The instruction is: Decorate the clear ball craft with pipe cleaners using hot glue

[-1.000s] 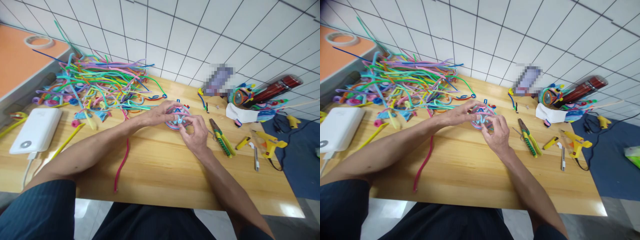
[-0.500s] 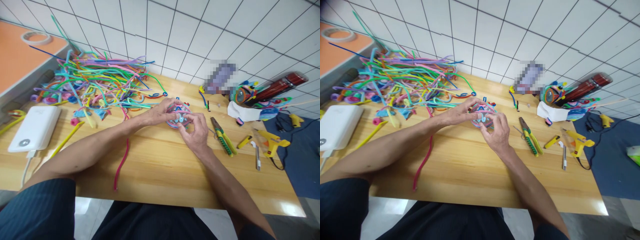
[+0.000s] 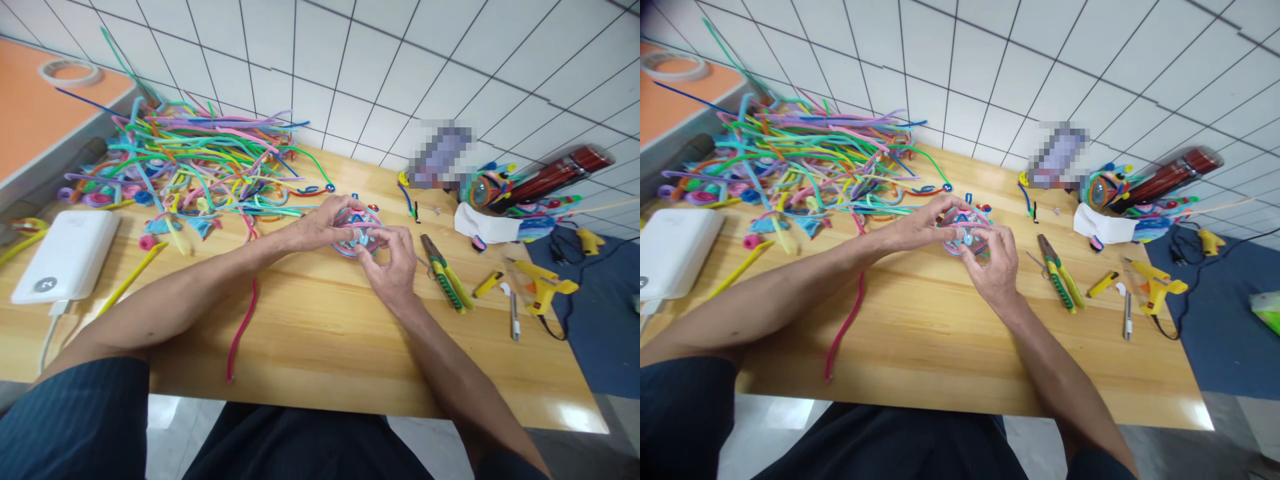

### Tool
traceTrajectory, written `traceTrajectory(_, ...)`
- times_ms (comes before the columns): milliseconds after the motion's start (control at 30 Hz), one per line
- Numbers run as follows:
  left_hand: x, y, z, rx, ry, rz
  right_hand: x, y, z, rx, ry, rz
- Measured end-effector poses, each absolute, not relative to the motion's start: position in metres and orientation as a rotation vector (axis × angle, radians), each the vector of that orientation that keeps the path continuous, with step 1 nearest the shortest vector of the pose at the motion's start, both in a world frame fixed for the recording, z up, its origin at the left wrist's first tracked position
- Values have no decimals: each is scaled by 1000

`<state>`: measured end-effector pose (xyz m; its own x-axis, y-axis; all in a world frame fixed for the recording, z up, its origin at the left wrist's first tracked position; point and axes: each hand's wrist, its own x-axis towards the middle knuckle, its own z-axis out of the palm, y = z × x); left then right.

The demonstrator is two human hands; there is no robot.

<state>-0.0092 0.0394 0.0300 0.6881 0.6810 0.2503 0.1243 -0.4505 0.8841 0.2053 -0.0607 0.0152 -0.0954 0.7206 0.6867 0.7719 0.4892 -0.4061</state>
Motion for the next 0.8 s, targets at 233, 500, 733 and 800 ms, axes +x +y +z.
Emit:
traceTrajectory(233, -8, 40, 30, 1999, 600, 771, 202, -59, 15, -1251, -1738, -60)
traceTrajectory(500, -7, 41, 30, 2033, 575, 792, 203, -59, 16, -1195, -1758, -47)
traceTrajectory(733, -7, 42, 26, 2039, 559, 804, 204, -59, 18, -1203, -1776, 10)
traceTrajectory(800, -6, 42, 26, 2037, 564, 813, 204, -59, 18, -1214, -1768, 42)
